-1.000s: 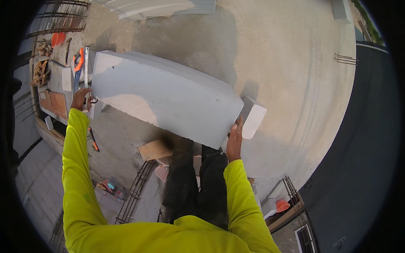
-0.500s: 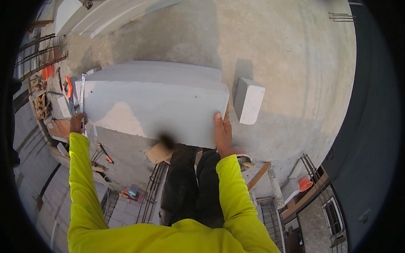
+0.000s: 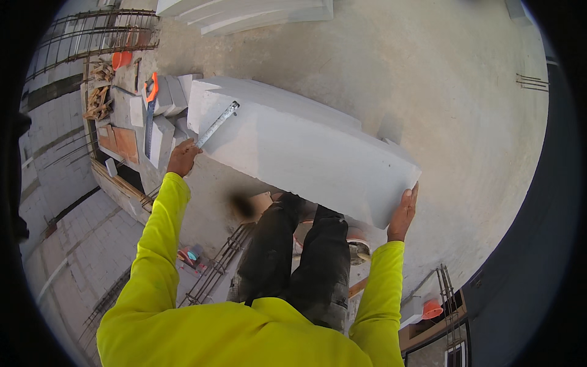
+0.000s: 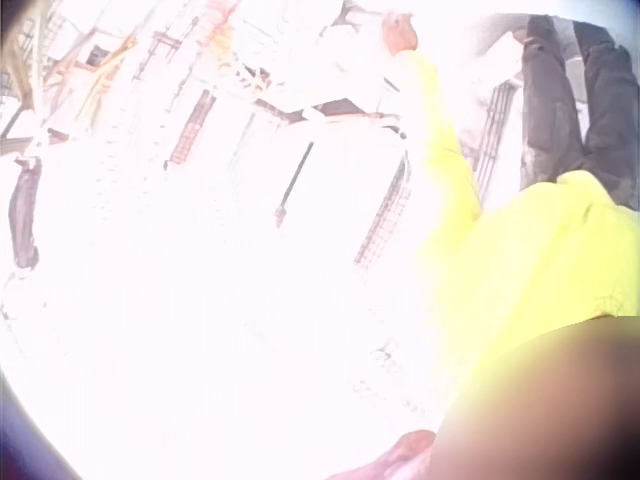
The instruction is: The person walks on a rooftop construction site, picks up a blue cup and places it on a bucket, then uses a hammer to drive nails into a wooden batten attached to a wall. The person then uses a trowel to smooth cement along a wall joint, measures a white insulation panel with a tape measure, and marks it with a pencil.
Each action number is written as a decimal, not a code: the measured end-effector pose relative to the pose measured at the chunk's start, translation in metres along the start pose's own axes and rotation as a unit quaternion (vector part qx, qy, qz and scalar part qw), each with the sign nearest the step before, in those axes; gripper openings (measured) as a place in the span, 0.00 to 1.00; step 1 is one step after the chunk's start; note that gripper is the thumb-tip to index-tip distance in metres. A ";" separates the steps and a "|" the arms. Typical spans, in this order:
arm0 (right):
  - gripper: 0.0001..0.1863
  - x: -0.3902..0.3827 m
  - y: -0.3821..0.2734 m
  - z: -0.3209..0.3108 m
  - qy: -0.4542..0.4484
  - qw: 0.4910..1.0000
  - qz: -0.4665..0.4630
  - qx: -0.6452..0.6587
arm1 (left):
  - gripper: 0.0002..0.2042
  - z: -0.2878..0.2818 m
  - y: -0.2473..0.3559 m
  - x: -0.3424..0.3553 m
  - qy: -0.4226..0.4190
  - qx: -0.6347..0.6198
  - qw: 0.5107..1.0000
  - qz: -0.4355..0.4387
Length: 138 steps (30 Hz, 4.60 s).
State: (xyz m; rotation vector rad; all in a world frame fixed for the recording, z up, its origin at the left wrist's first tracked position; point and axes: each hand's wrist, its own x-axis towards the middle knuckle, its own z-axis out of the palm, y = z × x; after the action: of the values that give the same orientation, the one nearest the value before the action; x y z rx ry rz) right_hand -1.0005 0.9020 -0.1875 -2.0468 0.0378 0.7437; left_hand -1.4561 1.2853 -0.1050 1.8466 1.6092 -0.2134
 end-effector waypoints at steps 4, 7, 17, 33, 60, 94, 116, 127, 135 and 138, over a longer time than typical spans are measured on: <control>0.24 -0.030 -0.040 0.004 0.089 0.994 -0.055 0.018 | 0.13 -0.023 0.034 -0.015 -0.052 0.118 0.991 0.018; 0.20 -0.063 -0.067 0.031 -0.081 0.994 -0.075 0.023 | 0.14 -0.024 0.072 -0.010 -0.102 0.224 0.968 0.049; 0.15 -0.124 -0.107 0.172 -0.247 0.963 -0.005 0.110 | 0.13 0.002 0.137 0.026 -0.166 0.285 0.922 0.204; 0.09 -0.053 -0.094 0.150 -0.053 0.986 0.070 0.142 | 0.16 -0.085 0.056 0.176 -0.326 0.238 0.909 0.105; 0.11 -0.065 -0.106 0.181 0.064 0.998 -0.026 -0.010 | 0.17 -0.073 0.062 0.198 -0.365 0.224 0.896 0.121; 0.10 -0.059 -0.087 0.192 0.130 0.986 -0.090 -0.053 | 0.17 -0.061 0.071 0.204 -0.316 0.284 0.891 0.160; 0.09 -0.060 -0.090 0.201 0.155 0.982 -0.103 -0.044 | 0.14 -0.065 0.080 0.200 -0.326 0.251 0.902 0.128; 0.08 -0.058 -0.090 0.191 0.138 0.975 -0.143 -0.095 | 0.13 -0.063 0.078 0.204 -0.329 0.243 0.904 0.127; 0.07 -0.058 -0.093 0.189 0.123 0.968 -0.181 -0.124 | 0.13 -0.059 0.070 0.207 -0.316 0.246 0.906 0.137; 0.07 -0.056 -0.097 0.188 0.121 0.969 -0.179 -0.118 | 0.13 -0.060 0.065 0.204 -0.316 0.225 0.911 0.141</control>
State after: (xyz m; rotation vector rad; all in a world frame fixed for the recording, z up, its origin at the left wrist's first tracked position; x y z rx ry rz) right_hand -1.1085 1.0898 -0.1579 -2.2766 -0.2880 0.2811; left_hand -1.3675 1.4852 -0.1431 2.0210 0.8746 -1.0077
